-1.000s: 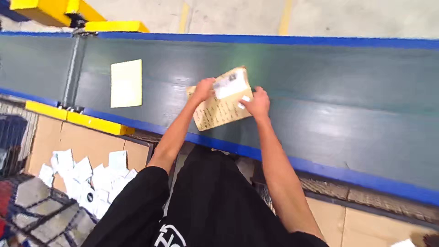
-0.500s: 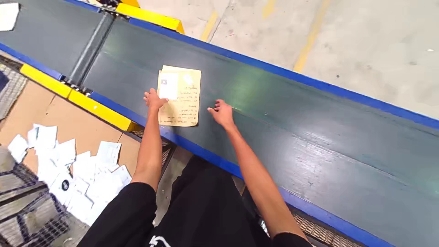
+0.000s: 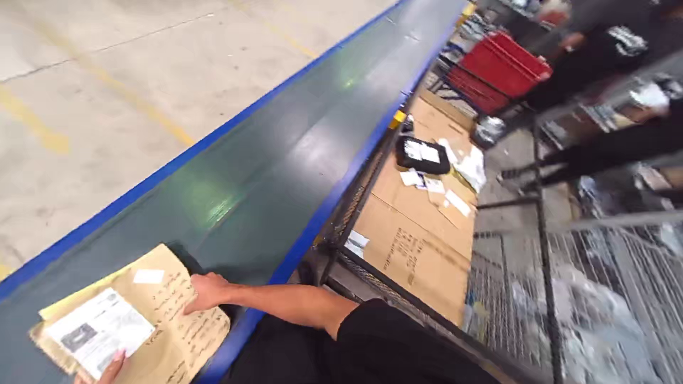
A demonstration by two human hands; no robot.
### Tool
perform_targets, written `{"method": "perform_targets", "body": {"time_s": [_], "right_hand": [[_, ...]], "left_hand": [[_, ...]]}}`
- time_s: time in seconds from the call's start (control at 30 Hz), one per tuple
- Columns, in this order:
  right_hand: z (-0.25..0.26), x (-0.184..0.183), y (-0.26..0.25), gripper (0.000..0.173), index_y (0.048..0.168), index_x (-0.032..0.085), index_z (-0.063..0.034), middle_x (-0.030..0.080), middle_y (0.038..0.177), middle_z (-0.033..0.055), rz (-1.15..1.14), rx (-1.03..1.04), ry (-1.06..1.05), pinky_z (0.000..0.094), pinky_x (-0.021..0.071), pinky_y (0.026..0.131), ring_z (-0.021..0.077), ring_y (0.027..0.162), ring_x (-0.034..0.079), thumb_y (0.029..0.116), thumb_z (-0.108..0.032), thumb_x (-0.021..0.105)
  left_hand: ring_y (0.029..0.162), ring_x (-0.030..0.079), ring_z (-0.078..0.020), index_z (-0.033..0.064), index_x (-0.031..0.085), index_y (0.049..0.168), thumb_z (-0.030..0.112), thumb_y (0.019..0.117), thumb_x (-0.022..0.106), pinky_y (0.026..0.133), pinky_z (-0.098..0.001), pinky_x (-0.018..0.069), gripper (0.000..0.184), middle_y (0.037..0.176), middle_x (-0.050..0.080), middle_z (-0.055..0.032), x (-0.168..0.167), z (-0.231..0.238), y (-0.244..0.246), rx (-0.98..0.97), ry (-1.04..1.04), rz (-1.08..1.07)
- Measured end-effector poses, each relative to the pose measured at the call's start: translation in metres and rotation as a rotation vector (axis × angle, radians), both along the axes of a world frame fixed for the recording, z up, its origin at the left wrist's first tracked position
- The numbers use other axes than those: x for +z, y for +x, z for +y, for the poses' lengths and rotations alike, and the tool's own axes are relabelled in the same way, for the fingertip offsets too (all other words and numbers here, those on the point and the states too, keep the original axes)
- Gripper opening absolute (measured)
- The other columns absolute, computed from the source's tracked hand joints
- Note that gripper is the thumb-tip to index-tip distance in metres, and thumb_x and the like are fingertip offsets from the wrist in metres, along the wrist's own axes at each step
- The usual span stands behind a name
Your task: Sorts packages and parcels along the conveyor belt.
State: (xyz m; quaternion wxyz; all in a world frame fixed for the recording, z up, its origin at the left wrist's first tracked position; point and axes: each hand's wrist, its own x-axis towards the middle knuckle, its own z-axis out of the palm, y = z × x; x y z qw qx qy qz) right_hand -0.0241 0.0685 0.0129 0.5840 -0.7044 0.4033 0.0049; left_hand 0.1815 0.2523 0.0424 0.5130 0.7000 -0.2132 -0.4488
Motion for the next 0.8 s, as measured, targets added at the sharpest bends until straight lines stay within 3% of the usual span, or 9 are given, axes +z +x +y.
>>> {"method": "perform_targets", "body": {"time_s": [0.17, 0.27, 0.37, 0.43, 0.53, 0.6, 0.67, 0.77, 0.8], "right_hand": [[-0.044, 0.009, -0.190, 0.047, 0.135, 0.055, 0.0051, 0.067, 0.121, 0.0218, -0.432, -0.439, 0.266, 0.0487, 0.0551, 0.099, 0.0275, 0.108, 0.068, 0.0948, -0.012, 0.072], [-0.084, 0.026, -0.340, 0.057, 0.147, 0.045, 0.0012, 0.065, 0.129, 0.0169, -0.491, -0.839, 0.138, 0.0393, 0.0566, 0.099, 0.0194, 0.111, 0.067, 0.0951, -0.007, 0.069], [-0.144, 0.040, -0.528, 0.067, 0.152, 0.041, -0.0014, 0.059, 0.139, 0.0208, -0.148, -1.260, -0.106, 0.0439, 0.0526, 0.104, 0.0257, 0.122, 0.062, 0.0970, -0.025, 0.070], [-0.167, 0.037, -0.660, 0.065, 0.146, 0.046, 0.0001, 0.063, 0.129, 0.0226, -0.025, -1.601, -0.241, 0.0488, 0.0552, 0.096, 0.0298, 0.113, 0.065, 0.0988, -0.039, 0.066], [-0.156, 0.049, -0.806, 0.057, 0.155, 0.032, -0.0077, 0.058, 0.138, 0.0171, -0.308, -1.926, -0.310, 0.0414, 0.0585, 0.093, 0.0246, 0.115, 0.065, 0.1097, -0.040, 0.041], [-0.129, 0.068, -0.835, 0.051, 0.157, 0.029, -0.0101, 0.057, 0.143, 0.0138, -0.369, -1.903, -0.284, 0.0375, 0.0580, 0.095, 0.0219, 0.118, 0.065, 0.1127, -0.035, 0.030], [-0.112, 0.064, -0.827, 0.052, 0.160, 0.021, -0.0121, 0.053, 0.146, 0.0107, -0.347, -1.806, -0.252, 0.0338, 0.0573, 0.095, 0.0183, 0.118, 0.065, 0.1126, -0.031, 0.031], [-0.094, -0.006, -0.791, 0.055, 0.161, 0.019, -0.0165, 0.042, 0.159, 0.0050, -0.312, -1.638, -0.107, 0.0372, 0.0484, 0.109, 0.0173, 0.136, 0.052, 0.1123, -0.039, 0.027], [-0.084, -0.038, -0.768, 0.054, 0.161, 0.023, -0.0168, 0.043, 0.158, 0.0062, -0.308, -1.621, -0.061, 0.0388, 0.0492, 0.107, 0.0189, 0.135, 0.053, 0.1120, -0.040, 0.029]], "left_hand": [[0.095, 0.071, -0.0041, 0.0047, 0.036, 0.144, 0.011, 0.0979, 0.060, 0.088, -0.0296, 0.0611, 0.052, 0.113, 0.069, 0.0040, 0.012, -0.122, -0.095, -0.359, -0.049, 0.087], [0.112, 0.071, -0.0256, 0.0014, 0.036, 0.148, 0.012, 0.1018, 0.054, 0.096, -0.0436, 0.0599, 0.051, 0.137, 0.064, -0.0134, 0.015, -0.187, -0.155, -0.689, 0.006, 0.078], [0.114, 0.070, -0.0271, 0.0017, 0.036, 0.150, 0.013, 0.1039, 0.052, 0.096, -0.0419, 0.0598, 0.050, 0.140, 0.063, -0.0155, 0.010, -0.218, -0.201, -0.749, 0.064, 0.008], [0.112, 0.072, -0.0254, 0.0026, 0.036, 0.150, 0.013, 0.1044, 0.051, 0.093, -0.0402, 0.0612, 0.049, 0.138, 0.063, -0.0147, 0.010, -0.227, -0.219, -0.727, 0.104, -0.035], [0.112, 0.070, -0.0235, 0.0061, 0.033, 0.154, 0.019, 0.1017, 0.056, 0.093, -0.0399, 0.0605, 0.059, 0.139, 0.062, -0.0133, 0.008, -0.228, -0.238, -0.665, 0.171, -0.102], [0.114, 0.069, -0.0256, 0.0050, 0.034, 0.154, 0.021, 0.1025, 0.058, 0.096, -0.0427, 0.0595, 0.059, 0.139, 0.062, -0.0153, 0.012, -0.220, -0.246, -0.595, 0.198, -0.112], [0.114, 0.069, -0.0255, 0.0023, 0.037, 0.152, 0.020, 0.1027, 0.058, 0.097, -0.0434, 0.0587, 0.056, 0.137, 0.063, -0.0167, 0.020, -0.208, -0.245, -0.516, 0.222, -0.132], [0.115, 0.068, -0.0247, 0.0019, 0.044, 0.148, 0.023, 0.1024, 0.060, 0.099, -0.0442, 0.0571, 0.053, 0.135, 0.064, -0.0159, 0.019, -0.179, -0.230, -0.399, 0.270, -0.186], [0.115, 0.068, -0.0243, 0.0026, 0.047, 0.147, 0.024, 0.1026, 0.061, 0.099, -0.0442, 0.0569, 0.052, 0.134, 0.065, -0.0149, 0.018, -0.165, -0.221, -0.364, 0.294, -0.220]]}}
